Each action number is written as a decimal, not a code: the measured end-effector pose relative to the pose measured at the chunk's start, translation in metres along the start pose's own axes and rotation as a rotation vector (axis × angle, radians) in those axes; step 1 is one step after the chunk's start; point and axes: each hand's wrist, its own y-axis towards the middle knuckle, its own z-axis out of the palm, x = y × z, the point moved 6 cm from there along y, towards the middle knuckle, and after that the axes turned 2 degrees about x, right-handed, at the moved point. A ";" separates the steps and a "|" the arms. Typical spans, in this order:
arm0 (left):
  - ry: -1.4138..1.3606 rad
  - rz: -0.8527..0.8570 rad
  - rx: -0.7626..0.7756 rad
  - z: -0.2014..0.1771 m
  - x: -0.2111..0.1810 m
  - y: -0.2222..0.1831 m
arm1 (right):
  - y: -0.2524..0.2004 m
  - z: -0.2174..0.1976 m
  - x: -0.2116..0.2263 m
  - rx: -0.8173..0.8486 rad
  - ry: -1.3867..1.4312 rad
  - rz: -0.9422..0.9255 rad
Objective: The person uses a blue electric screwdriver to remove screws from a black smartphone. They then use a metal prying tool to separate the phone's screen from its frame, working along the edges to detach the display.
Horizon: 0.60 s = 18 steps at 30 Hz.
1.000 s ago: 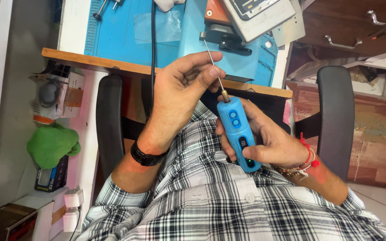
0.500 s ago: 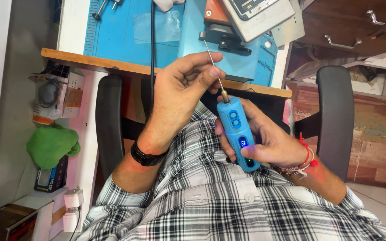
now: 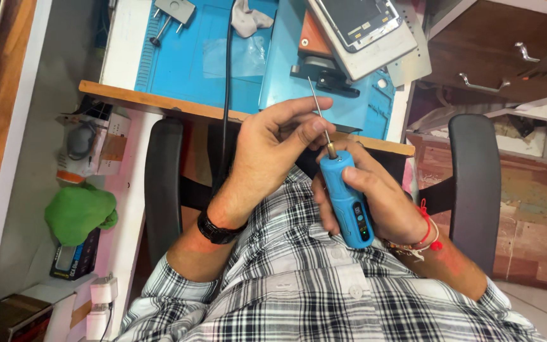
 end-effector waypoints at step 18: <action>-0.092 -0.002 0.061 0.002 -0.006 0.000 | -0.001 0.004 -0.003 0.018 -0.037 -0.008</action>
